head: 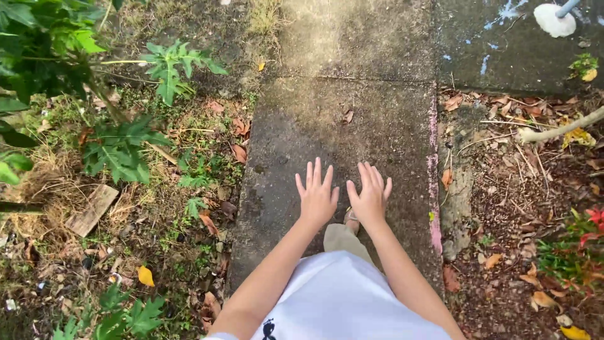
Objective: Picking up discarded items from the ground and placing them into a trash receptacle.
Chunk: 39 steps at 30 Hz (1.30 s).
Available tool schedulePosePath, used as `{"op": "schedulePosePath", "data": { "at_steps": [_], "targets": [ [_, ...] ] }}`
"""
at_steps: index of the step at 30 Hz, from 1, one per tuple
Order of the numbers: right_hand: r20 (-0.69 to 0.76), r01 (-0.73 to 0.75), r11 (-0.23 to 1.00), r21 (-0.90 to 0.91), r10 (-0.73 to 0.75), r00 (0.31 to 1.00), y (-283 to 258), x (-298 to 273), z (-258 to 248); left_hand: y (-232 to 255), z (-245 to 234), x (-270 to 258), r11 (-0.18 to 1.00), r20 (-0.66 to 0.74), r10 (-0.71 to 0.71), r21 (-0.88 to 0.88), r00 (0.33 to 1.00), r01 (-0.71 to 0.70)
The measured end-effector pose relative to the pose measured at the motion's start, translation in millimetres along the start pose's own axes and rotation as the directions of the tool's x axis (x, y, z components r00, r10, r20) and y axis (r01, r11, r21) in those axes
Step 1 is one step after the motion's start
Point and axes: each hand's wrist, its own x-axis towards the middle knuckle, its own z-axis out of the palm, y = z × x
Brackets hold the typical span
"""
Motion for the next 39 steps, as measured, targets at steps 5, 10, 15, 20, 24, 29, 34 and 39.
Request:
{"op": "schedulePosePath", "data": {
  "at_steps": [5, 10, 15, 20, 24, 29, 34, 39],
  "targets": [
    [0.011, 0.053, 0.998, -0.017, -0.053, 0.999, 32, 52, -11, 21, 19, 46, 1.0, 0.002, -0.014, 0.004, 1.0, 0.014],
    [0.036, 0.083, 0.996, -0.026, -0.082, 0.996, 49, 99, -21, 36, 38, 86, 0.998, -0.053, -0.055, 0.038, 0.997, 0.057],
    [0.074, 0.076, 0.997, -0.003, -0.076, 0.994, 58, 125, -19, 45, 43, 118, 0.997, -0.044, -0.068, 0.031, 0.997, 0.069],
    [0.111, 0.069, 0.997, -0.017, -0.066, 0.992, 61, 151, -11, 38, 44, 148, 0.995, -0.035, -0.094, 0.018, 0.995, 0.095],
    [0.133, 0.064, 0.998, -0.02, -0.06, 0.989, 60, 178, -2, 31, 44, 173, 0.995, 0.002, -0.102, 0.016, 0.995, 0.102],
    [0.098, 0.034, 0.999, 0.004, -0.034, 0.995, 59, 215, 25, 11, 50, 208, 0.996, 0.04, -0.084, -0.016, 0.996, 0.085],
    [0.064, 0.059, 0.998, -0.035, -0.057, 0.996, 45, 263, 42, -9, 44, 264, 0.999, -0.005, -0.017, -0.03, 1.0, 0.017],
    [0.061, 0.03, 1.0, 0.002, -0.03, 0.998, 35, 286, 50, -16, 36, 289, 0.999, -0.028, -0.04, -0.031, 0.999, 0.039]
  ]
}}
